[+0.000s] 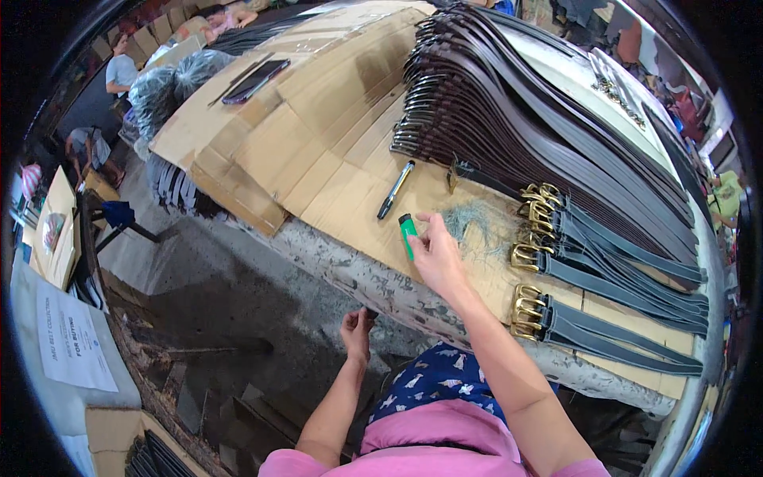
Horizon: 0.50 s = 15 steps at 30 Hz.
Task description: Checking and finishing leather belts by singeing loose threads and attaching loops.
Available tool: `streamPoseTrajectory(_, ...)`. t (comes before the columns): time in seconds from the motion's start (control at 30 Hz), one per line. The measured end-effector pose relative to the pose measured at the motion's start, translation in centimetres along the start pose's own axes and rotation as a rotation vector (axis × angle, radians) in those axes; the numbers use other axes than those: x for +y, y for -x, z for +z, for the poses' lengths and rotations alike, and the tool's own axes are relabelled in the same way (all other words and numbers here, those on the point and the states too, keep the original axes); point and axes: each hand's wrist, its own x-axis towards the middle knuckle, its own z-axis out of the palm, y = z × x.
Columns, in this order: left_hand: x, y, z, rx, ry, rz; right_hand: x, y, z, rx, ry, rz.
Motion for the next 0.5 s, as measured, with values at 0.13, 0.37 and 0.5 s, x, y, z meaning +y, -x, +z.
streamPoseTrajectory(0.13, 0.6, -0.1, 0.5, 0.018, 0.001, 0.002, -0.6, -0.7, 1.5, -0.09, -0.166, -0.035)
streamPoseTrajectory(0.37, -0.8, -0.1, 0.4, -0.03, 0.029, 0.016, 0.5, -2.9, 8.1, -0.086, -0.424, -0.115)
streamPoseTrajectory(0.5, -1.8, -0.8, -1.5, -0.059, 0.01, 0.044, -1.6, -0.5, 6.8, -0.087, -0.357, -0.236)
